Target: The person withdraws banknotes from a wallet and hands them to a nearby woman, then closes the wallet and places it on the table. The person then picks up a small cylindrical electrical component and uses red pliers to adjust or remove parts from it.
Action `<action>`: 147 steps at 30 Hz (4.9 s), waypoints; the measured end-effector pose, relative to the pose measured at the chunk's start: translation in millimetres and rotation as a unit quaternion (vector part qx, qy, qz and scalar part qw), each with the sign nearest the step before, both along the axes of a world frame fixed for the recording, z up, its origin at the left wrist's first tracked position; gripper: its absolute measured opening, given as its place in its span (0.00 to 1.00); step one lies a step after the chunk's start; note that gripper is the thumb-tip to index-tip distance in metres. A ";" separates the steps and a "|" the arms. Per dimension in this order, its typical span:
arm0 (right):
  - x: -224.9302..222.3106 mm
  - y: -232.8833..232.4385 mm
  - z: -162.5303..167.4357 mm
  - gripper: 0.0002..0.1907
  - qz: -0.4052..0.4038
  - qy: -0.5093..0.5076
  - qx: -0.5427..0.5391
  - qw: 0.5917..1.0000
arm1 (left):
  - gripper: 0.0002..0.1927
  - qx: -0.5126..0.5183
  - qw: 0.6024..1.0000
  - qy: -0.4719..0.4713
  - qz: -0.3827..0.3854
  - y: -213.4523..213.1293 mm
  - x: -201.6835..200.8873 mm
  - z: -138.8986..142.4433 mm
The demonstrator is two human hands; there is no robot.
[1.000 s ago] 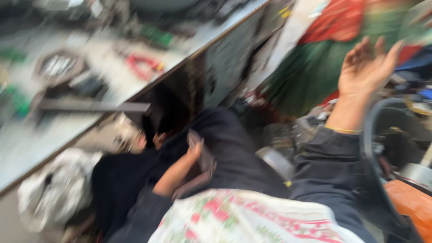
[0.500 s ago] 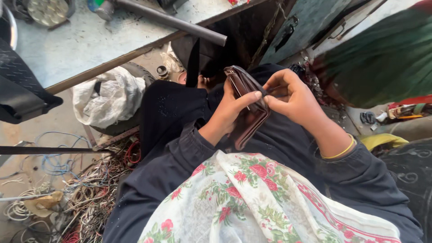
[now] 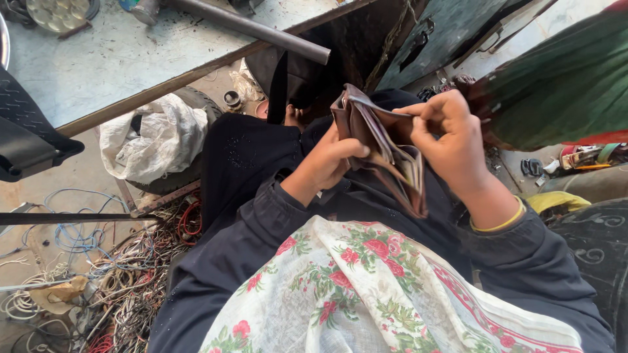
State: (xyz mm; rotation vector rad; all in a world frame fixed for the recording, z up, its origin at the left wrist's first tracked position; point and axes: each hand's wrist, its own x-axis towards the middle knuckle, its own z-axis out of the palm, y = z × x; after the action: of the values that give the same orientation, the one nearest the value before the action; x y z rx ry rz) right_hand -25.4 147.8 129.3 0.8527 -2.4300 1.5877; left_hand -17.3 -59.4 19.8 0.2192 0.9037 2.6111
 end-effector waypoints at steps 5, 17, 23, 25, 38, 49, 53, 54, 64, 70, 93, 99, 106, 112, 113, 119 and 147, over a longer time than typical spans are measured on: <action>15.4 -6.7 10.7 0.09 -0.002 0.037 0.056 0.998 | 0.30 -0.074 0.994 -0.055 0.052 13.1 12.1 21.6; 18.1 0.9 41.5 0.10 -0.017 0.157 0.202 0.967 | 0.32 -0.060 0.997 0.051 0.009 6.5 10.7 2.3; 23.4 -0.2 42.5 0.10 -0.010 0.094 0.203 0.975 | 0.35 -0.042 0.998 0.046 -0.030 7.6 12.0 1.4; 25.5 -0.1 43.8 0.10 -0.005 0.082 0.206 0.975 | 0.37 -0.042 0.998 0.029 -0.032 8.1 12.0 2.1; 20.5 -8.2 26.1 0.10 -0.038 0.084 0.189 0.978 | 0.37 -0.111 0.993 0.030 0.014 14.2 13.0 0.3; 14.5 -14.1 17.8 0.09 0.004 0.139 0.227 0.964 | 0.40 -0.145 0.987 0.020 0.071 27.5 10.7 -12.6; 9.7 -14.1 8.8 0.09 -0.015 0.088 0.217 0.972 | 0.42 -0.161 0.982 0.028 0.092 33.9 11.0 -17.1; 7.8 -13.7 6.2 0.10 -0.031 0.081 0.219 0.972 | 0.43 -0.167 0.981 0.031 0.096 34.9 11.0 -17.3; -3.7 -3.7 0.3 0.06 -0.024 -0.087 0.108 0.990 | 0.44 -0.186 0.979 0.000 0.081 34.3 13.1 -7.7; -13.2 11.5 0.5 0.04 0.052 -0.155 -0.030 0.986 | 0.42 -0.200 0.977 -0.024 0.073 33.7 14.1 -2.9; -79.2 169.5 42.8 0.15 -0.188 0.111 -0.296 0.930 | 0.25 -0.035 0.985 -0.166 0.015 12.0 0.0 -15.3; -77.5 191.5 54.6 0.24 -0.221 0.132 -0.338 0.905 | 0.27 -0.078 0.979 -0.185 0.026 13.7 -0.2 -16.2; -78.7 231.6 69.3 0.30 -0.225 0.045 -0.506 0.831 | 0.26 -0.126 0.953 -0.160 0.225 21.7 -1.2 -12.3; -76.7 255.5 74.5 0.31 -0.236 0.039 -0.539 0.807 | 0.37 -0.089 0.965 -0.238 0.067 15.6 -5.0 -3.9; -77.0 258.3 75.4 0.31 -0.240 0.039 -0.537 0.808 | 0.34 -0.062 0.972 -0.224 0.046 16.1 -6.1 -2.8; -76.1 270.8 73.8 0.33 -0.243 0.006 -0.574 0.782 | 0.29 -0.013 0.982 -0.158 -0.103 17.9 -4.0 -12.8; 14.4 3.3 -8.3 0.17 0.068 0.090 0.092 0.989 | 0.30 0.065 0.994 -0.082 -0.015 23.1 15.2 23.5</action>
State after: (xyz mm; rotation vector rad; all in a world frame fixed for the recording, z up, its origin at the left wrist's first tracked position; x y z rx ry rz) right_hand -11.0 151.1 121.0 1.1621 -2.4620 1.2746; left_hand -2.1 -36.3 43.3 0.0500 0.6711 2.6165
